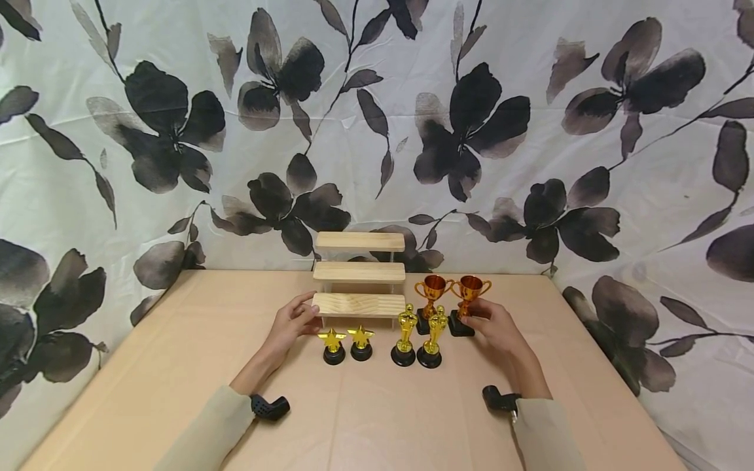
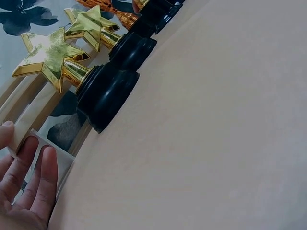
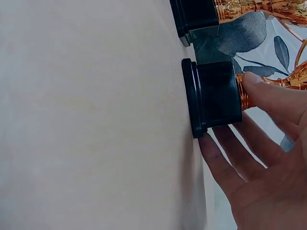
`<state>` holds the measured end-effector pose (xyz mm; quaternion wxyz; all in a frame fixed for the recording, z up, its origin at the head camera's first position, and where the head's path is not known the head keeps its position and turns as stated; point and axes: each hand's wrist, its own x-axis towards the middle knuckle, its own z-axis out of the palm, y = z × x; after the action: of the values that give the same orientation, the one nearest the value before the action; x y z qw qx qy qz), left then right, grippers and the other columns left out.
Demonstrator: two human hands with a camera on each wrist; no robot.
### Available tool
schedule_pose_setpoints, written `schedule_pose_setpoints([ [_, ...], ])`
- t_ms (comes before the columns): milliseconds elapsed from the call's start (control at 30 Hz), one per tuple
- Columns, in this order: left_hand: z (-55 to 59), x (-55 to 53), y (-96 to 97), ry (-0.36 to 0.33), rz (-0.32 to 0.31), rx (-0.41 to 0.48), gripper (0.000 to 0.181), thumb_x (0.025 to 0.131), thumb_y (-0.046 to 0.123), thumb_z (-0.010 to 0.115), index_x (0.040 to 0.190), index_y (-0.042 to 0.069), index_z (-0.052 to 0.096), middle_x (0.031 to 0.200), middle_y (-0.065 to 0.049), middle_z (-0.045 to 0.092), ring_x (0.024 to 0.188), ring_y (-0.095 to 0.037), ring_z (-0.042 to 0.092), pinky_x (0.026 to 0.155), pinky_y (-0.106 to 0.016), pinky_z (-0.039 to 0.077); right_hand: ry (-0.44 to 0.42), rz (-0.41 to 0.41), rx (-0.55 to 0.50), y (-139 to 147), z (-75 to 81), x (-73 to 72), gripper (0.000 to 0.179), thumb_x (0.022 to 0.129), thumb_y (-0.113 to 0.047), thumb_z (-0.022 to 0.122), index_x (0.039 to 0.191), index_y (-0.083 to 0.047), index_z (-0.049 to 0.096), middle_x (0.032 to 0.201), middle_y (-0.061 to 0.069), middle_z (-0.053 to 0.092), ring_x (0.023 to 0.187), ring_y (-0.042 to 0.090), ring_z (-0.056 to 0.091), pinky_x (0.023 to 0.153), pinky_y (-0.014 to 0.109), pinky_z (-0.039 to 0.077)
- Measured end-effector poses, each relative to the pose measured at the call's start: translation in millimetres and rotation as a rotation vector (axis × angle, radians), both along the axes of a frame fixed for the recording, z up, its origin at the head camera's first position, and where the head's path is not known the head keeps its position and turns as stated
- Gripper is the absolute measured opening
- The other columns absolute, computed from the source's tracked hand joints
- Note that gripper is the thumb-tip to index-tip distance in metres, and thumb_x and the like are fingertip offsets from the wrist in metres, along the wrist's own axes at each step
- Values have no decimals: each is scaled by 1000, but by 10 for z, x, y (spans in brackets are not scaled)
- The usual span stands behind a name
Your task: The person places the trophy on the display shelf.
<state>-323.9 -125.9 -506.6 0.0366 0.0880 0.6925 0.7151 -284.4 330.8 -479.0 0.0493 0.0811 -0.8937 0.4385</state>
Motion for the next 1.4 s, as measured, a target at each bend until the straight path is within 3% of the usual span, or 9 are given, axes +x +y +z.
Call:
schedule_pose_setpoints([
  [400,0,-30,45,-6,3,-6,58,103,20,66,155,7,44,97,-7,65,90,-18,72,73,-25,64,65,24,26,65,57,-17,34,100,-8,66,131,7,64,129,25,69,120,42,63,90,10,49],
  [567,0,-50,52,0,7,-21,57,103,21,65,155,8,45,99,-8,66,93,-19,72,75,-26,65,84,27,28,107,62,-51,33,100,-8,67,129,6,66,127,26,70,117,32,65,89,9,48],
  [800,-4,-57,53,0,21,-15,56,103,20,65,154,9,46,97,-5,67,91,-18,73,74,-26,65,121,37,24,178,64,-96,34,99,-9,68,129,6,66,127,26,70,109,-2,62,88,6,48],
  [1000,-10,-78,59,6,17,8,55,103,17,65,154,7,46,93,-2,67,90,-17,72,72,-26,64,139,12,50,211,107,-122,32,100,-11,68,128,4,67,126,25,71,111,5,63,87,4,47],
  [1200,-17,-101,60,6,27,2,56,103,16,65,155,6,46,92,1,68,92,-18,73,73,-25,64,120,-1,44,214,185,-127,35,101,-14,67,131,4,65,129,25,69,107,-8,58,86,5,48],
  [1267,-19,-105,60,9,30,-6,55,103,17,65,154,6,46,92,2,68,93,-19,73,73,-25,64,110,-11,52,215,215,-124,36,102,-16,67,133,3,64,130,24,69,110,-1,61,86,5,48],
  [1400,-26,-113,68,11,31,-9,55,103,18,65,154,7,47,94,1,69,95,-21,74,74,-25,65,105,-32,64,221,267,-117,37,102,-18,67,134,1,64,130,24,69,119,32,66,85,5,47],
])
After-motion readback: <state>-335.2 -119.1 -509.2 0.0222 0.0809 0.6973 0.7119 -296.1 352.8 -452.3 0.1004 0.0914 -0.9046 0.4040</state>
